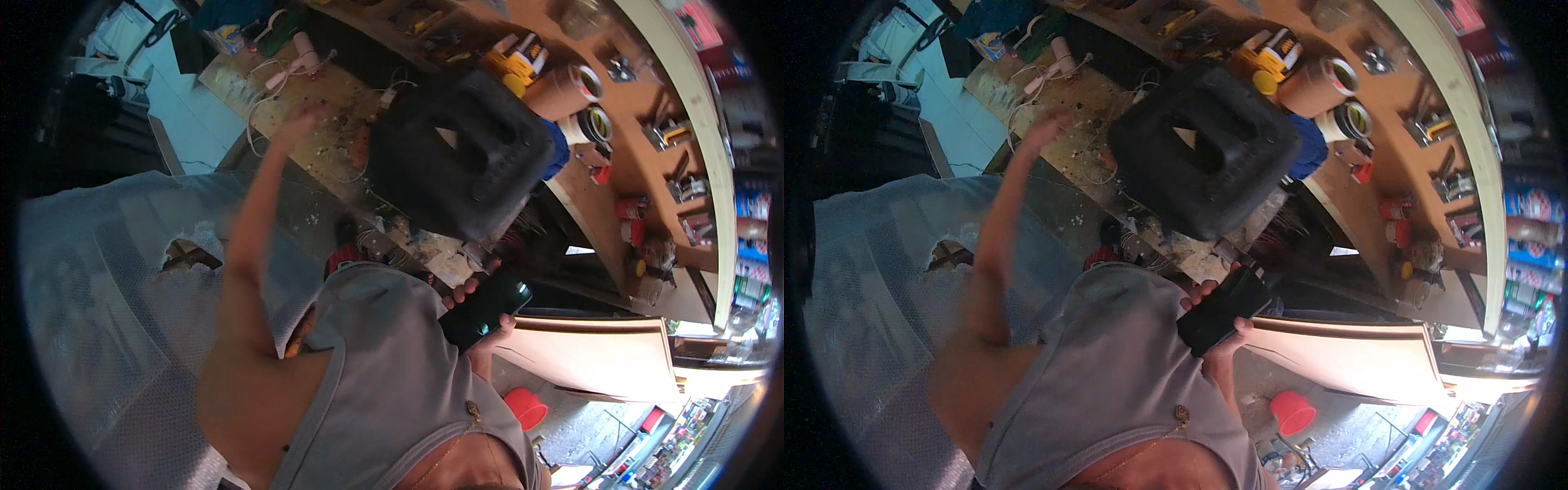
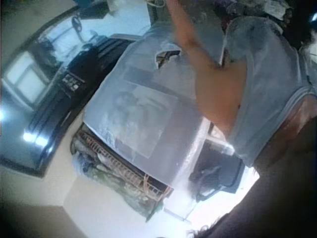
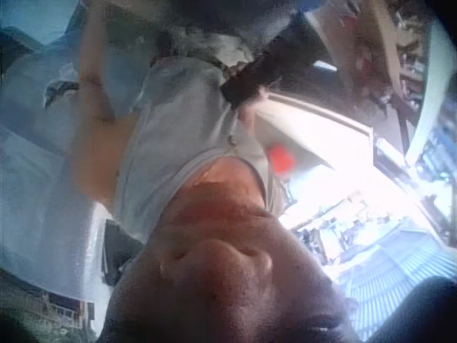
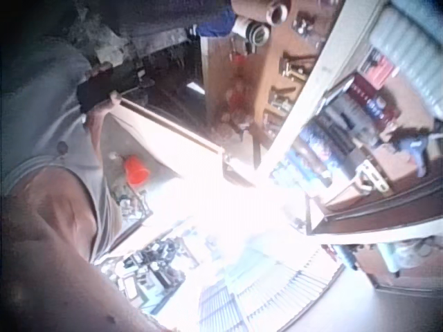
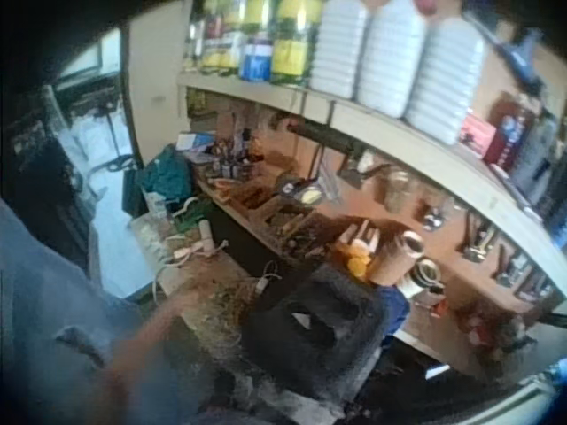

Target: The person retrieves a power tool and a charging cable from a shelf, then plugs the cable into the tool. They then move to a wooden frame and use a small metal tool to pry off a loose wooden strip from the frame's edge.

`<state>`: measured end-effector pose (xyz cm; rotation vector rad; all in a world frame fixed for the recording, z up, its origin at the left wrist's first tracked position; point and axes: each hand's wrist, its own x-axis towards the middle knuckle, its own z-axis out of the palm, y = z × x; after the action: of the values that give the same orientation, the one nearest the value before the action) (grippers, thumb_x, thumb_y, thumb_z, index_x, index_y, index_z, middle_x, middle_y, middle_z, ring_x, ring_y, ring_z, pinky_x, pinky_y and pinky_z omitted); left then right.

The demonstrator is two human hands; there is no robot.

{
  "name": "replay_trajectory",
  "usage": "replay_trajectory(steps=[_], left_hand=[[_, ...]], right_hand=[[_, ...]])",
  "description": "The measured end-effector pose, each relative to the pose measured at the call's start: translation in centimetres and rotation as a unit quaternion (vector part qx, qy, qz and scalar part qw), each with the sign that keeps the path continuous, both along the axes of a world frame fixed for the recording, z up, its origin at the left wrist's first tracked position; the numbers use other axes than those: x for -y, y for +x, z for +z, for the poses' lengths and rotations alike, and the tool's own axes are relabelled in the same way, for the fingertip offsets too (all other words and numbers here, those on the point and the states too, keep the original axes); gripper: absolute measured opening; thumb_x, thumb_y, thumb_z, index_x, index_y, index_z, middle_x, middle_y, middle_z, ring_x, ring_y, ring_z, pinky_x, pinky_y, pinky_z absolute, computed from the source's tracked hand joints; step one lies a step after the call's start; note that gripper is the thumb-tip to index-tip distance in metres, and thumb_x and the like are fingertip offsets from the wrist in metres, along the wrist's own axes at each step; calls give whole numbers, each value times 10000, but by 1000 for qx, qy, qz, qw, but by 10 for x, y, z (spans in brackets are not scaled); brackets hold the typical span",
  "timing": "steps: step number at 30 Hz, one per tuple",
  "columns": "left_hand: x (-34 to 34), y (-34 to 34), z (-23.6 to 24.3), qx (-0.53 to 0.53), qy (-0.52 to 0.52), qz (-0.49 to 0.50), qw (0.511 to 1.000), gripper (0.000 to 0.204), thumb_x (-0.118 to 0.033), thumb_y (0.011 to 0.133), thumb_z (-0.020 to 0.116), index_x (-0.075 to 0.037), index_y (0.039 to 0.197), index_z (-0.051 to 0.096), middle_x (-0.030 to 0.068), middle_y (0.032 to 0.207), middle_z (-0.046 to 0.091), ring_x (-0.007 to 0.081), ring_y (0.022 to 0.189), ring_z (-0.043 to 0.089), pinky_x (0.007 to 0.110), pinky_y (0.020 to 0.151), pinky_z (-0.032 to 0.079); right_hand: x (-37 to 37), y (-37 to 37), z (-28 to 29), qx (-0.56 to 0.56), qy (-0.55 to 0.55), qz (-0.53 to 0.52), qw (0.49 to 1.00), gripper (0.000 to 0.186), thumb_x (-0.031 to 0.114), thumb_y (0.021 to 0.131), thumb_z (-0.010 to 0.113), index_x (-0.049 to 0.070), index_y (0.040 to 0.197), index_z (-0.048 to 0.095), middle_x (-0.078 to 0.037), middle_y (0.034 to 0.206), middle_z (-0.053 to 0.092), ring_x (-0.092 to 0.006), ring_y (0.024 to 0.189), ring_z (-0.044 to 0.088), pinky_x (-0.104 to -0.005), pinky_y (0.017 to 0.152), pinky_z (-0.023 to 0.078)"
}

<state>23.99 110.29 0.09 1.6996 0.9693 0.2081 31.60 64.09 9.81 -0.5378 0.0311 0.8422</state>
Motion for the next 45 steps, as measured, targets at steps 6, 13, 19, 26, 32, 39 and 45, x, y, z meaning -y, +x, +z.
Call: replay_trajectory(steps=[6,13,19,26,32,39,45], left_hand=[[-17,25,-108,-85,79,-133,984,374,-309,834,562,-33,1080,618,77,1013,631,192,865,592,326,724,471],[3,109,-100,210,-74,6,975,283,-241,867,553,-73,1084,622,148,1063,626,272,1010,583,356,884,434],[4,173,-3,239,242,-212,916,235,-187,874,552,-35,1042,615,153,1004,633,298,960,597,363,834,452],[-10,191,-11,158,206,-357,897,214,-199,882,544,-25,981,617,149,879,646,275,858,634,378,748,475],[-21,196,-11,152,174,-391,891,211,-231,878,573,-48,969,624,124,835,640,242,767,621,355,682,463],[-51,203,-20,89,148,-340,925,217,-240,873,592,-38,948,619,104,851,639,178,784,596,327,695,460],[-99,138,47,180,220,-252,925,232,-253,910,543,-40,972,611,39,767,588,136,728,535,288,682,436]], right_hand=[[-61,-22,1,12,-7,15,1000,846,373,664,674,185,1382,268,-102,899,481,-210,749,466,-359,661,409],[-105,-53,22,56,-23,-87,994,874,351,650,695,167,1386,261,-87,876,443,-193,742,447,-330,652,398],[-122,-55,24,58,-48,-156,985,891,372,632,667,141,1400,277,-87,868,466,-205,751,457,-329,641,394],[-132,-24,26,93,-19,-167,981,907,332,624,668,136,1406,251,-131,930,481,-222,751,486,-344,627,418],[-135,-9,29,100,18,-165,981,886,270,625,656,145,1397,239,-212,1138,492,-253,842,530,-357,657,487],[-131,-8,21,92,34,-176,980,870,208,621,676,134,1383,263,-223,1242,455,-267,881,537,-345,646,472],[-122,-8,21,57,93,-131,985,820,293,641,686,136,1357,317,-204,1200,484,-259,882,514,-354,654,444]])
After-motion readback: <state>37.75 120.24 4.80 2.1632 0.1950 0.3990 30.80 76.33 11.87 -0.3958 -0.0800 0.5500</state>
